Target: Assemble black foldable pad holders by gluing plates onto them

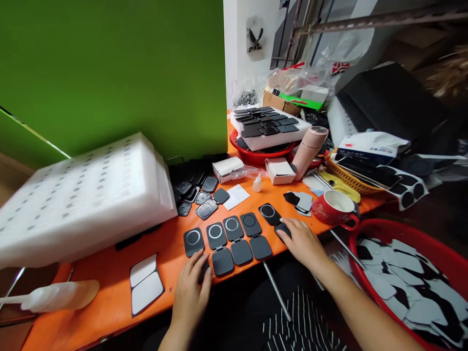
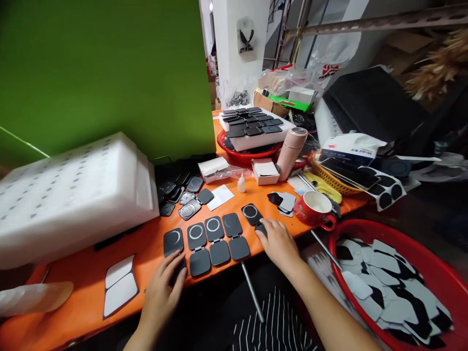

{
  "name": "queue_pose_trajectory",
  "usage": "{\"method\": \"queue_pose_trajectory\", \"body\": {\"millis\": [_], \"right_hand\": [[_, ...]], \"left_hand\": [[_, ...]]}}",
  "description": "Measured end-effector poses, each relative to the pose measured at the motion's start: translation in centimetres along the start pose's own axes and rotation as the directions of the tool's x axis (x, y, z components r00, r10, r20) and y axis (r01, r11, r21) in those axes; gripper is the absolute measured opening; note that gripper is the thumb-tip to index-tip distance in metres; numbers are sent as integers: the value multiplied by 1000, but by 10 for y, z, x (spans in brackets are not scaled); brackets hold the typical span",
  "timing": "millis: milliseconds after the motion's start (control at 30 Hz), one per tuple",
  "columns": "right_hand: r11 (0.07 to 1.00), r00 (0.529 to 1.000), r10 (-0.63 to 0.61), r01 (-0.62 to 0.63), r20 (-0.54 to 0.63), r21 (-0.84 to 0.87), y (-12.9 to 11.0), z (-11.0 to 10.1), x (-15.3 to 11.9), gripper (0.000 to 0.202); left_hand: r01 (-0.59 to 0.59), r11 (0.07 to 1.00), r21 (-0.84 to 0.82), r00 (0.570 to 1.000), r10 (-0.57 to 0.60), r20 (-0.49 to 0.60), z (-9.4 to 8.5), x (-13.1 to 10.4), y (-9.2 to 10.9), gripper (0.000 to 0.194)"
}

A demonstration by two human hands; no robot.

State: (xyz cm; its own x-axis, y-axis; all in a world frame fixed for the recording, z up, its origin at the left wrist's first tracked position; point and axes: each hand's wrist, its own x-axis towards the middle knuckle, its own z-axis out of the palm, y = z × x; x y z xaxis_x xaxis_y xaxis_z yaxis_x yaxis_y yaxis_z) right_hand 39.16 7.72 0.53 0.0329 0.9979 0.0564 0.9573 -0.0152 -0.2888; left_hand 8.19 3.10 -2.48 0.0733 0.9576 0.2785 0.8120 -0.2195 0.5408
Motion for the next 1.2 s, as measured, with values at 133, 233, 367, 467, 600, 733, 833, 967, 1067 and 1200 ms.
{"method": "queue_pose_trajectory", "body": {"millis": [133, 233, 367, 467, 600, 733, 833, 967, 1067, 1200], "right_hand": [[992, 985, 110, -102, 130, -71, 10, 3, 9, 62], [985, 967, 164, -170, 196, 15, 14, 9, 15, 70], [915, 966, 203, -246, 161, 320, 26, 17, 23, 42], [861, 969, 223, -247, 107, 444, 17, 22, 22, 35], [549, 968, 90, -243, 233, 800, -42, 29, -4, 42], [541, 908, -303, -86, 290, 837, -108, 23, -25, 40], [783, 868, -430, 222, 248, 581, -128, 14, 3, 34], [966, 945, -254, 237, 205, 101, -127, 15, 83, 41], [976, 948, -207, 216, 243, -10, -128, 28, 124, 52], [961, 928, -223, 261, 297, -92, -133, 39, 134, 34]], "left_hand": [[5, 1000, -2, 1000, -5, -20, 0, 3, -2, 32], [19, 999, -37, 999, -20, -28, -1, 2, 0, 32], [89, 979, -185, 995, -94, -19, -7, 0, 16, 30], [237, 890, -390, 971, -220, 88, -9, 0, 35, 28], [495, 484, -721, 868, -301, 394, 5, 7, 58, 41], [580, 72, -811, 774, -357, 522, 16, 15, 64, 55], [528, -93, -844, 730, -458, 507, 5, 17, 59, 54], [554, -151, -819, 651, -534, 539, -16, 10, 49, 56], [559, -102, -823, 652, -559, 512, -23, 2, 41, 52], [531, -83, -843, 688, -539, 486, -26, -3, 35, 39]]}}
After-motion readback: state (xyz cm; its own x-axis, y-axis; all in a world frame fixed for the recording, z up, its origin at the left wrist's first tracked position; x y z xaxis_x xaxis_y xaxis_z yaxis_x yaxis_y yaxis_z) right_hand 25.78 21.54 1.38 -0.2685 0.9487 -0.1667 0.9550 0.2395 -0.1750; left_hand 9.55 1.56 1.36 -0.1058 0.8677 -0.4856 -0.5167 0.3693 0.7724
